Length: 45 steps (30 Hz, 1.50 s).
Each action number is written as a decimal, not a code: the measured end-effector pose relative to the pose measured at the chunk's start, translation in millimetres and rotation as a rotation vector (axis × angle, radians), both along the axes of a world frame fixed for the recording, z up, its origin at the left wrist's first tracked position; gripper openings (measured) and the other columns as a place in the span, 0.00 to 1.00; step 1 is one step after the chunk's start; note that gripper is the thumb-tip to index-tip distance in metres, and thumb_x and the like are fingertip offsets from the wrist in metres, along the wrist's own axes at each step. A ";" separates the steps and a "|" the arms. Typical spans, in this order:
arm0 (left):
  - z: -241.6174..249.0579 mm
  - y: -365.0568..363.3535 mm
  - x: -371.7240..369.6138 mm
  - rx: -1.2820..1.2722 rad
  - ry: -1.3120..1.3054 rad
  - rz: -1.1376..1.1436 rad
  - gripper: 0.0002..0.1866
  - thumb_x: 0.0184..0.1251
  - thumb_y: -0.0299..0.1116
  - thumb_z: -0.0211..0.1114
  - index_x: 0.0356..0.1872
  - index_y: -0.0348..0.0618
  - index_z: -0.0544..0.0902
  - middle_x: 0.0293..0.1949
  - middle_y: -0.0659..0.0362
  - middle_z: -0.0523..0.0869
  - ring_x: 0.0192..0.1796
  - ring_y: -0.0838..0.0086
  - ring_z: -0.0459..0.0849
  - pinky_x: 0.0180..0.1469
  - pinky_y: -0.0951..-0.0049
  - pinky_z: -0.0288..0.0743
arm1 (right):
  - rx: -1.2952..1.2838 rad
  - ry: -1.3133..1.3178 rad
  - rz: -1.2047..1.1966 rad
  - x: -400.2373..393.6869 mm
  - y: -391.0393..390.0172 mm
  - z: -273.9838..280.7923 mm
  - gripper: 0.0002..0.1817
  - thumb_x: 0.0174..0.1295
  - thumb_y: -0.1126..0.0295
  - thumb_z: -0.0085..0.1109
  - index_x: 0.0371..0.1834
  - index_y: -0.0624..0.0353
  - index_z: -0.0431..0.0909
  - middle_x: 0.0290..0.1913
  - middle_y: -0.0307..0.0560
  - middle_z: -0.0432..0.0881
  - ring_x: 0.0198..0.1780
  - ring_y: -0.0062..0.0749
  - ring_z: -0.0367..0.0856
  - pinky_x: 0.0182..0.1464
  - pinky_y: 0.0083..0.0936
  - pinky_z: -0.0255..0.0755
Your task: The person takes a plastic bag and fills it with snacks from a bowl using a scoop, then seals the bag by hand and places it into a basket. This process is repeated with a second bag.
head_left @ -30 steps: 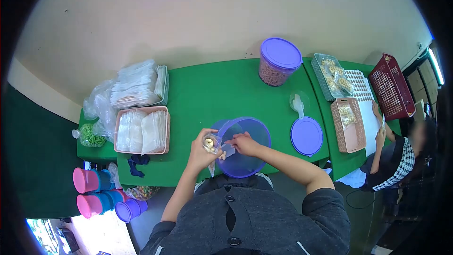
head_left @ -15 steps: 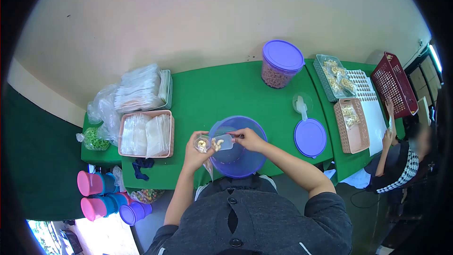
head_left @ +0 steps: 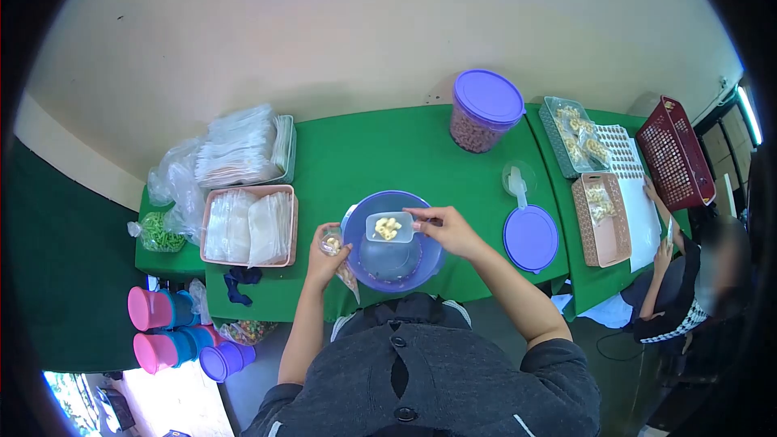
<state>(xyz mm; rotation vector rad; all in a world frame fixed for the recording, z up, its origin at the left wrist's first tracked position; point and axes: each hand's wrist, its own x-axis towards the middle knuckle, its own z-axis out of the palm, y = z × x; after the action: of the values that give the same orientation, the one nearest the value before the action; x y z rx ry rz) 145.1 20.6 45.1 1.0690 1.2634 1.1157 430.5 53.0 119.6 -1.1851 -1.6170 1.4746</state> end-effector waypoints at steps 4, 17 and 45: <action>1.7 2.4 -6.0 0.026 0.171 -0.022 0.33 0.48 0.24 0.75 0.57 0.43 0.71 0.43 0.56 0.80 0.44 0.76 0.80 0.47 0.74 0.76 | -0.061 -0.020 -0.016 13.0 -2.6 26.4 0.18 0.64 0.73 0.58 0.58 0.58 0.80 0.36 0.39 0.83 0.34 0.17 0.73 0.41 0.21 0.72; 121.9 -4.1 -17.7 0.658 -0.204 -0.014 0.52 0.40 0.37 0.82 0.67 0.47 0.58 0.47 0.57 0.75 0.50 0.67 0.78 0.64 0.56 0.70 | 0.119 -0.074 -0.113 37.7 -5.0 92.7 0.17 0.62 0.68 0.62 0.54 0.61 0.81 0.36 0.41 0.82 0.39 0.21 0.77 0.45 0.23 0.72; 100.5 13.7 86.5 0.721 0.349 -0.176 0.53 0.38 0.26 0.78 0.65 0.47 0.51 0.51 0.50 0.71 0.54 0.57 0.76 0.58 0.58 0.70 | 0.549 0.073 -0.078 -8.7 -31.2 156.2 0.17 0.56 0.80 0.66 0.50 0.64 0.80 0.44 0.46 0.80 0.43 0.26 0.81 0.43 0.23 0.78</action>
<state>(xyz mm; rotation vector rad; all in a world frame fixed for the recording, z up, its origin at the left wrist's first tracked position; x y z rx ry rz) 231.6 34.3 145.6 1.9431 1.0048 1.3193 421.8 21.8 275.8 -0.8563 -1.7476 0.9216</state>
